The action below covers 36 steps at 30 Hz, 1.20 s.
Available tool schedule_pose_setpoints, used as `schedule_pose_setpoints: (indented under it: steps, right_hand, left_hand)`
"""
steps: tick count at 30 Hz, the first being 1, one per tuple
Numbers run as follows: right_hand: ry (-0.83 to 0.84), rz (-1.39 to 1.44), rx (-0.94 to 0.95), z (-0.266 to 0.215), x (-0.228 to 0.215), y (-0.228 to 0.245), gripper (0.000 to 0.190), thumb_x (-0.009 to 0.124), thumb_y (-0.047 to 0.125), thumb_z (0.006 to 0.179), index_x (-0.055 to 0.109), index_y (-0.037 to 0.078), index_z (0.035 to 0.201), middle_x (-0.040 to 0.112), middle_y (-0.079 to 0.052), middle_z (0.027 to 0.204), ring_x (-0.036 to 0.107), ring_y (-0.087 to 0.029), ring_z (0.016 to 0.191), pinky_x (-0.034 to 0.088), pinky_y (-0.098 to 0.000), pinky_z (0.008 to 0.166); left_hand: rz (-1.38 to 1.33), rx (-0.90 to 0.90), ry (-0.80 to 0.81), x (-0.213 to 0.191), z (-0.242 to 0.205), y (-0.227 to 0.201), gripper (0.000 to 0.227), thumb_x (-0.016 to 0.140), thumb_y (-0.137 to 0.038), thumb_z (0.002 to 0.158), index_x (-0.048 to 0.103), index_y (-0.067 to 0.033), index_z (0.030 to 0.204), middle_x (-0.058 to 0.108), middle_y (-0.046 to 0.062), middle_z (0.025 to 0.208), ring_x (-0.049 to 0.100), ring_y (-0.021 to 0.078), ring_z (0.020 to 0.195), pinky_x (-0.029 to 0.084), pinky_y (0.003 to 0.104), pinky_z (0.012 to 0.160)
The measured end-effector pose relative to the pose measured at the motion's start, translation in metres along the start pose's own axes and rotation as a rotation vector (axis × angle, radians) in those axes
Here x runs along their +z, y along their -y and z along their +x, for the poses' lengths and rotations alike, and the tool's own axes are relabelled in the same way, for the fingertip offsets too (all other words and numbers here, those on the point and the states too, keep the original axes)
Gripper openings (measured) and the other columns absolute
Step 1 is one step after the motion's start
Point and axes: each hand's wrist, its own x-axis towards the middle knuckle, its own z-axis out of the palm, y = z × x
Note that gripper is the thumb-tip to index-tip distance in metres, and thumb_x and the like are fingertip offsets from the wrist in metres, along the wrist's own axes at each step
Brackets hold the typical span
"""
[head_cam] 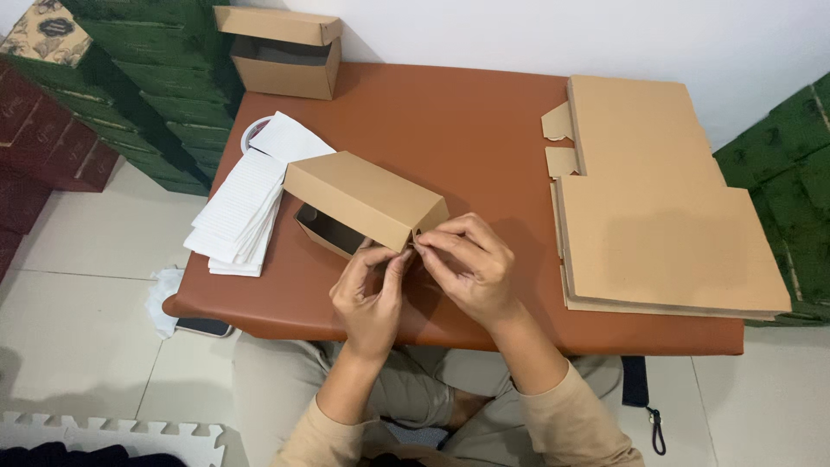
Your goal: The person assembles a flat cardboard piece into a box by folding the side flaps and tucking them into slots. They then place a white paper insert inside the box and close the lid. The finished box is stacked with others, and the person begins assembling a second box.
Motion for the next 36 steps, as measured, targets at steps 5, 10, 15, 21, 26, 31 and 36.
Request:
schedule_pose_setpoints:
  steps: [5,10,15,21,26,31,36]
  right_hand:
    - [0.010,0.030,0.031,-0.001,0.000,0.000,0.014,0.079,-0.003,0.080,0.079,0.008,0.089,0.071,-0.009,0.078,0.068,-0.029,0.066,0.055,-0.0369,0.059]
    - [0.021,0.057,0.032,-0.001,-0.001,0.000,0.011,0.078,-0.002,0.082,0.080,0.008,0.087,0.072,-0.008,0.078,0.068,-0.028,0.065,0.056,-0.0353,0.059]
    - [0.053,0.032,0.010,-0.002,-0.006,-0.002,0.008,0.078,0.000,0.083,0.079,0.007,0.084,0.072,-0.010,0.076,0.068,-0.032,0.064,0.056,-0.0403,0.058]
    - [0.064,0.045,-0.015,-0.002,-0.006,-0.002,0.005,0.079,0.004,0.086,0.078,0.008,0.083,0.073,-0.007,0.076,0.069,-0.030,0.065,0.055,-0.0378,0.060]
    - [0.054,-0.019,-0.061,-0.007,-0.008,0.003,0.009,0.080,0.002,0.083,0.073,0.008,0.085,0.075,-0.006,0.079,0.072,-0.029,0.067,0.056,-0.0396,0.060]
    - [-0.033,-0.293,-0.398,-0.015,-0.009,0.006,0.003,0.078,0.002,0.086,0.076,0.004,0.087,0.077,-0.012,0.091,0.074,-0.029,0.072,0.060,-0.0368,0.063]
    - [-0.111,-0.527,-0.478,-0.016,-0.012,0.005,0.004,0.082,0.009,0.081,0.080,0.008,0.085,0.074,-0.011,0.091,0.070,-0.028,0.073,0.061,-0.0365,0.063]
  left_hand:
    - [-0.043,0.001,0.060,-0.005,-0.003,0.013,0.007,0.072,0.006,0.088,0.072,-0.0008,0.086,0.074,0.015,0.079,0.074,0.0379,0.083,0.054,0.055,0.088]
    - [-0.048,-0.028,0.112,-0.010,-0.001,0.016,0.008,0.072,0.004,0.088,0.075,-0.0027,0.089,0.074,0.012,0.084,0.073,0.0320,0.083,0.055,0.048,0.083]
    - [-0.058,-0.020,0.193,-0.013,0.004,0.017,0.007,0.075,0.002,0.086,0.076,-0.0047,0.085,0.072,0.011,0.076,0.070,0.0309,0.072,0.055,0.043,0.072]
    - [-0.157,-0.100,0.111,-0.013,-0.006,0.032,0.013,0.082,0.005,0.077,0.071,-0.0024,0.080,0.073,0.011,0.070,0.071,0.0206,0.063,0.055,0.034,0.062]
    - [-0.154,-0.106,0.099,-0.014,-0.008,0.043,0.036,0.079,0.006,0.080,0.051,-0.0022,0.101,0.072,0.014,0.088,0.076,0.0268,0.082,0.058,0.043,0.078]
    - [-0.163,-0.056,0.073,-0.008,-0.004,0.037,0.047,0.082,0.005,0.079,0.046,-0.0002,0.110,0.068,0.013,0.095,0.077,0.0303,0.091,0.056,0.045,0.089]
    - [-0.125,-0.001,0.125,0.001,0.005,0.016,0.043,0.080,0.006,0.080,0.048,0.0004,0.109,0.073,0.013,0.086,0.078,0.0314,0.083,0.058,0.041,0.083]
